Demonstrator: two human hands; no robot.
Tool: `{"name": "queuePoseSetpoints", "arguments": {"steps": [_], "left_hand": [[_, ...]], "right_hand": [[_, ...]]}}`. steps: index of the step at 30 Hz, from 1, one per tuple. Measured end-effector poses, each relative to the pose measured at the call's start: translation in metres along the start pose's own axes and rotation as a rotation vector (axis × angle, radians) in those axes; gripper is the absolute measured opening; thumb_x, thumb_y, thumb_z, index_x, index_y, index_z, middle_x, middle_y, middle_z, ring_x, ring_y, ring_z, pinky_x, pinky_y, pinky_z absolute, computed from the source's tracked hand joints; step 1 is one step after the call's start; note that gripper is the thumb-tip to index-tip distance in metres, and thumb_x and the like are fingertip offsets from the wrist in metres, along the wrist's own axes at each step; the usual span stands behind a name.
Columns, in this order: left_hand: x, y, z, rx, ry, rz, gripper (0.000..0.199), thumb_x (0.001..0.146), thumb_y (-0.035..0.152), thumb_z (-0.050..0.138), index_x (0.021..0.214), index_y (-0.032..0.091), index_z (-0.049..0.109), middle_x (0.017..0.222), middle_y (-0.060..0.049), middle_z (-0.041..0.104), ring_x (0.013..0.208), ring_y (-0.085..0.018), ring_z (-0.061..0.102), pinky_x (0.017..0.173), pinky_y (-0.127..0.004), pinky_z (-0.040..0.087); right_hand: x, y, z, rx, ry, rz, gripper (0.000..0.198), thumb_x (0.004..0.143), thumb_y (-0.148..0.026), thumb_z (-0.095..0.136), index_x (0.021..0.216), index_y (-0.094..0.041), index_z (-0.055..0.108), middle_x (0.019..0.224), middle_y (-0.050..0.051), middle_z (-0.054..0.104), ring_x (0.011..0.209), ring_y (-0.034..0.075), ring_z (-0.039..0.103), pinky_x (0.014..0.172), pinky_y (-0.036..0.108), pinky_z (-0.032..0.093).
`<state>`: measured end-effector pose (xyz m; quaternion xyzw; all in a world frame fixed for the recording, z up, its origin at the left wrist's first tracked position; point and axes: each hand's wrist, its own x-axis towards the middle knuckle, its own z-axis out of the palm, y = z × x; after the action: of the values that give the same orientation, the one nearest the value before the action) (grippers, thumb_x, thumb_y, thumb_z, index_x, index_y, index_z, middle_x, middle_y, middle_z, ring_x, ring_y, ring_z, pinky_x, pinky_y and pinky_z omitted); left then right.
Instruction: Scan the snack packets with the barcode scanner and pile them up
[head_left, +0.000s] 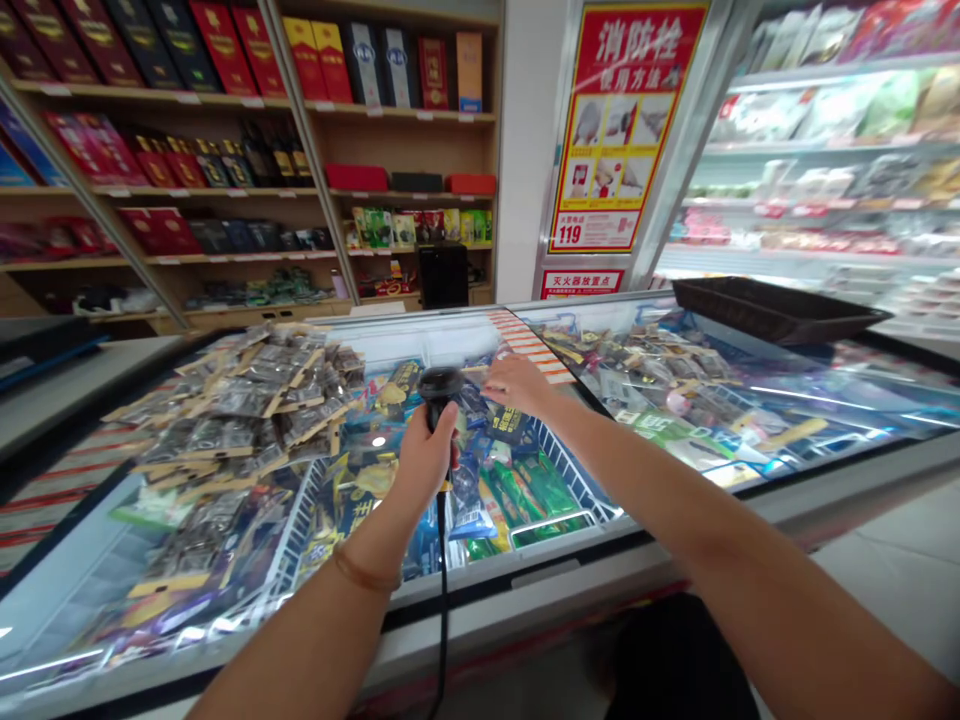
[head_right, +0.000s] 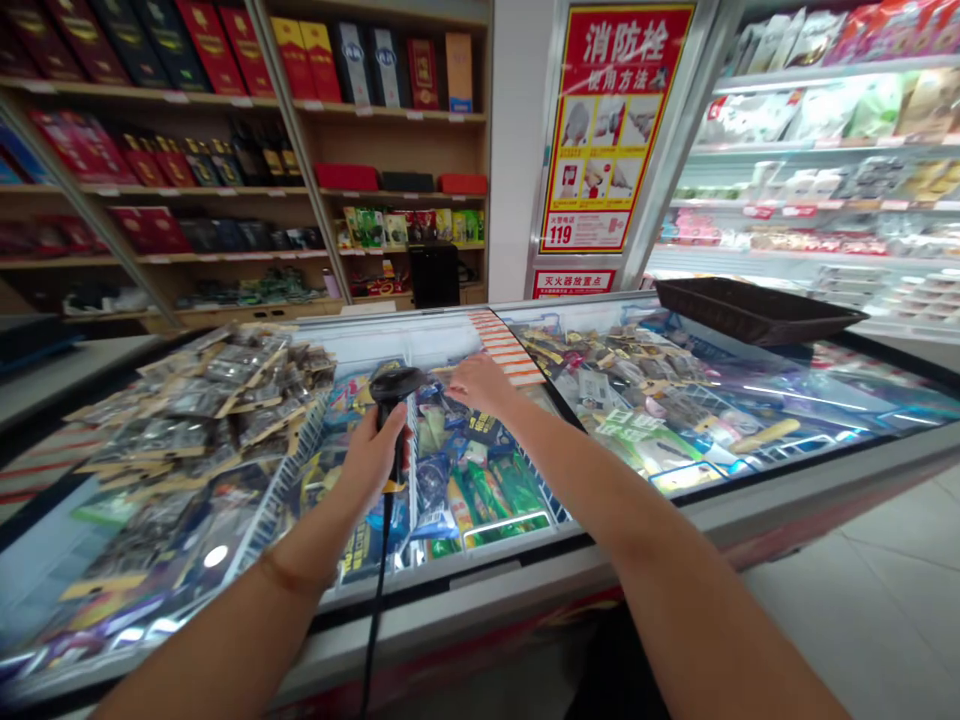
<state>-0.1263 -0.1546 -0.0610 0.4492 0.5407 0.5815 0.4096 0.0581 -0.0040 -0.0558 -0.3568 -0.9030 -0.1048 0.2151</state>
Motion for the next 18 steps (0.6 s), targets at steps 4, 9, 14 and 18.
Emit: {"name": "queuePoseSetpoints", "arguments": {"steps": [4,9,14,18], "left_hand": [[0.004,-0.003,-0.002,0.046,0.025,0.028,0.041,0.084,0.06,0.067,0.092,0.024,0.05,0.066,0.006,0.057,0.041,-0.011,0.052,0.038,-0.023,0.042],[0.005,-0.003,-0.004,0.039,0.048,0.017,0.039,0.086,0.058,0.065,0.094,0.023,0.05,0.068,0.005,0.057,0.043,-0.011,0.053,0.039,-0.023,0.043],[0.004,-0.006,-0.004,0.027,0.023,0.013,0.041,0.086,0.06,0.065,0.096,0.023,0.05,0.067,0.005,0.057,0.043,-0.011,0.053,0.039,-0.023,0.043],[0.0,-0.004,-0.002,-0.01,-0.028,0.013,0.044,0.082,0.062,0.068,0.094,0.023,0.05,0.064,0.006,0.056,0.041,-0.01,0.051,0.039,-0.023,0.041]], "right_hand": [[0.033,-0.019,0.019,0.158,0.008,0.199,0.05,0.105,-0.049,0.044,0.091,-0.016,0.079,0.092,0.01,0.077,0.095,0.021,0.068,0.091,0.031,0.042],[0.056,-0.033,0.045,0.229,-0.114,0.586,0.061,0.088,-0.065,0.061,0.118,-0.013,0.073,0.127,0.019,0.069,0.124,0.034,0.06,0.099,0.039,0.043],[0.054,-0.03,0.061,0.396,-0.117,0.569,0.068,0.066,-0.056,0.083,0.118,-0.016,0.068,0.124,0.016,0.069,0.123,0.038,0.06,0.103,0.048,0.044],[0.05,-0.013,0.064,0.885,0.147,0.576,0.046,0.083,-0.051,0.067,0.114,-0.017,0.064,0.111,0.009,0.074,0.108,0.027,0.067,0.098,0.041,0.05]]}}
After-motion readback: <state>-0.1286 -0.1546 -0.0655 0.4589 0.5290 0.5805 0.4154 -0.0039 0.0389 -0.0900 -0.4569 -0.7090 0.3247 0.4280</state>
